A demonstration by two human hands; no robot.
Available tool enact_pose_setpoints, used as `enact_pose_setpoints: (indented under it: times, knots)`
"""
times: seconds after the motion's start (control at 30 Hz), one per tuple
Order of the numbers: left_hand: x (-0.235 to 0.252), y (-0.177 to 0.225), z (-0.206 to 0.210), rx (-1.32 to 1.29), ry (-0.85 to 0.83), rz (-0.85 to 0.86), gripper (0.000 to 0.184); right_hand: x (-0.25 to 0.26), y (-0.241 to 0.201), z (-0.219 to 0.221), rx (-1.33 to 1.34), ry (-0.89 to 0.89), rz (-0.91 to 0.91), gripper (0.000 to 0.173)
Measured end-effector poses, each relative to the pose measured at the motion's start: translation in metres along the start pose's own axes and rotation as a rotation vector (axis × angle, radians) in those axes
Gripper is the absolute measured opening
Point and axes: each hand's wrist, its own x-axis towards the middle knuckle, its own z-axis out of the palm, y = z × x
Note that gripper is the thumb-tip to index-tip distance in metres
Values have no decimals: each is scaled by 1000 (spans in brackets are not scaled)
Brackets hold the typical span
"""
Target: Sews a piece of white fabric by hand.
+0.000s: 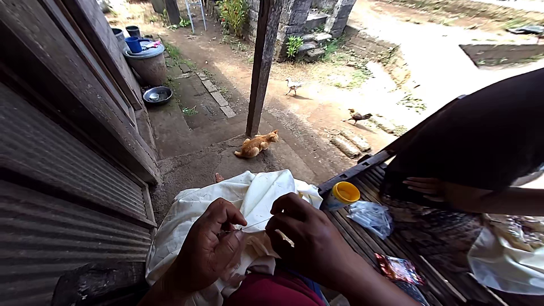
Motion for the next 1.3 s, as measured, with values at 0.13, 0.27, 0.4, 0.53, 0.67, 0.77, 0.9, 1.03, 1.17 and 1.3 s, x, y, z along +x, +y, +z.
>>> enact_pose_setpoints:
  times: [0.13, 0.27, 0.4, 0.53, 0.67, 0.77, 0.9, 1.03, 1.17, 1.3]
  knots:
    - [2, 5, 11, 276, -26, -63, 33, -4, 4, -2, -9, -43, -3, 11]
    - [5, 2, 20, 470, -34, -100, 17, -9, 9, -2, -41, -89, 27, 9]
    - [7, 2, 26, 611, -34, -89, 16, -8, 3, -6, -78, -151, 100, 12]
    - [9, 4, 30, 674, -45, -77, 19, -2, -5, -5, -105, -125, 91, 12]
    - [7, 4, 30, 690, -43, -46, 18, 2, -4, 1, -123, -135, 64, 4]
    - [5, 2, 27, 668, -47, -51, 18, 2, -3, 5, -111, -143, 52, 5]
    - [2, -5, 23, 308, -50, -70, 29, 2, 0, 6, -18, -78, 46, 6]
    - [7, -7, 19, -342, -240, -184, 63, 3, 4, 6, 209, -92, 64, 6]
    - [5, -12, 20, -652, -345, -292, 40, 3, 10, 4, 359, -102, 58, 7]
    - [4, -16, 21, -652, -348, -343, 11, 0, 14, 6, 382, -87, 66, 5]
